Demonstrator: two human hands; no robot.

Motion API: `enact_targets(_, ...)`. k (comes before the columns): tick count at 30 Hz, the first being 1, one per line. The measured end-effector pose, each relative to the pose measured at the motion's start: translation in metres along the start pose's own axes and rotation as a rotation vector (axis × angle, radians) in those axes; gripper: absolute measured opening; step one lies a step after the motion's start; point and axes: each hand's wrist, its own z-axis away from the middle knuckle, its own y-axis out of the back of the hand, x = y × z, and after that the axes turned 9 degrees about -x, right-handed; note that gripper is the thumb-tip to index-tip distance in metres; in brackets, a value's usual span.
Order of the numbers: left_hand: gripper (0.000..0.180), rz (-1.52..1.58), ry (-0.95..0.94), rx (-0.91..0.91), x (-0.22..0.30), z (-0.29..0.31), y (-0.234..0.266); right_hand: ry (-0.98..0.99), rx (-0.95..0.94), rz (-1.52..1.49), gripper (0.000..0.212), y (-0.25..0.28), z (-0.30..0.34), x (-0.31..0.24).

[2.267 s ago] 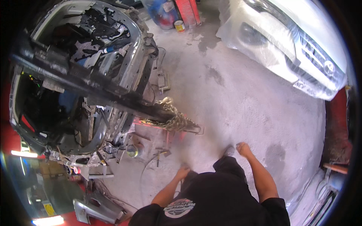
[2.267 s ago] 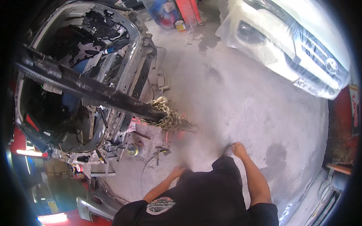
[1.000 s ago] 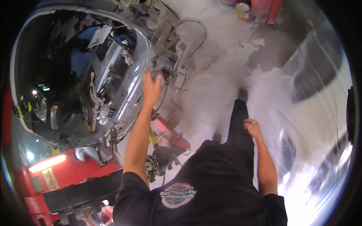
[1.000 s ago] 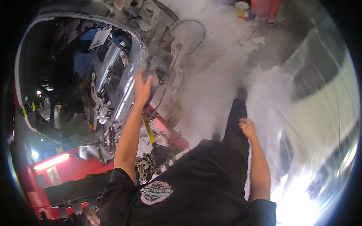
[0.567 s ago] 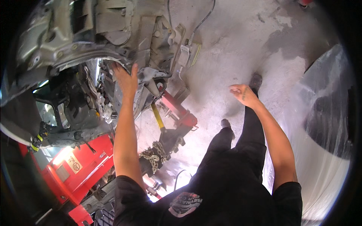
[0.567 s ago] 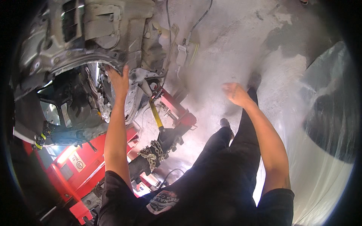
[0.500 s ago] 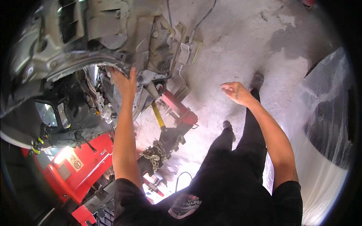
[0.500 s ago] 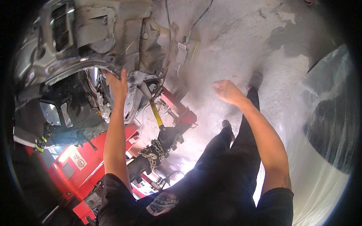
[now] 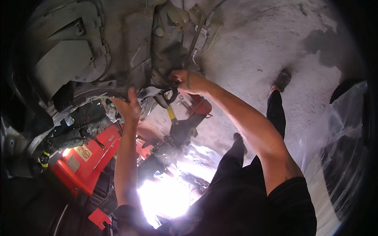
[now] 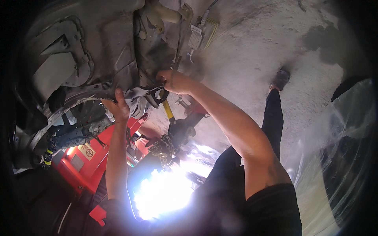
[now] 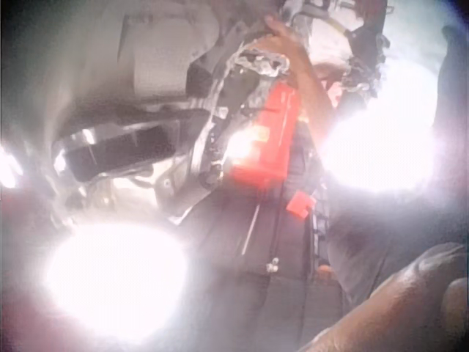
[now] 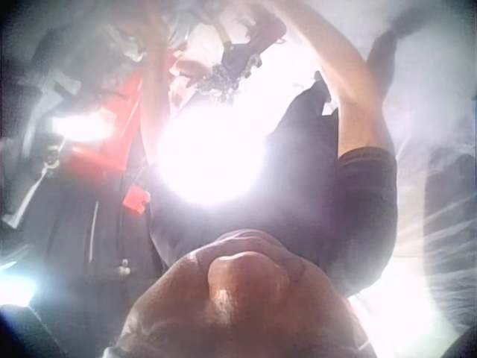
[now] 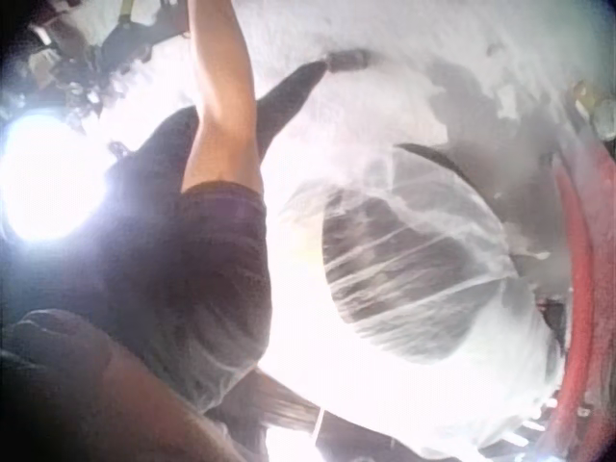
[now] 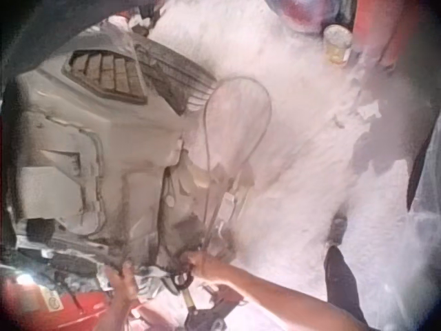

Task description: The person removes a metal bracket from a car frame using a hammer and pry bar, then hammers the bracket on a workbench to reshape it. The person works on the front section of a stripped car body in a repair shop.

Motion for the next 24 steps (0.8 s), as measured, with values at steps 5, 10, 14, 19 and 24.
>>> enact_targets(5,0.066,-0.016,0.061,-0.051,-0.005,0.006,0.005,-0.027,-0.046,-0.030,0.050,0.003,-0.001,0.001)
enact_targets(10,0.064,0.003,0.098,-0.023,-0.020,0.012,0.006,0.039,-0.060,0.087,0.052,0.012,-0.004,0.004)
enact_targets(14,0.065,0.030,0.045,0.035,0.003,0.001,-0.003,0.036,-0.029,0.051,0.053,0.034,0.006,0.004)
enact_targets(19,0.066,-0.121,0.091,-0.097,-0.007,0.008,0.009,-0.013,-0.038,0.132,0.052,0.056,0.003,0.022)
enact_targets(24,0.064,-0.157,-0.015,-0.100,-0.015,0.004,0.011,0.178,-0.174,0.473,0.056,0.015,-0.011,0.036)
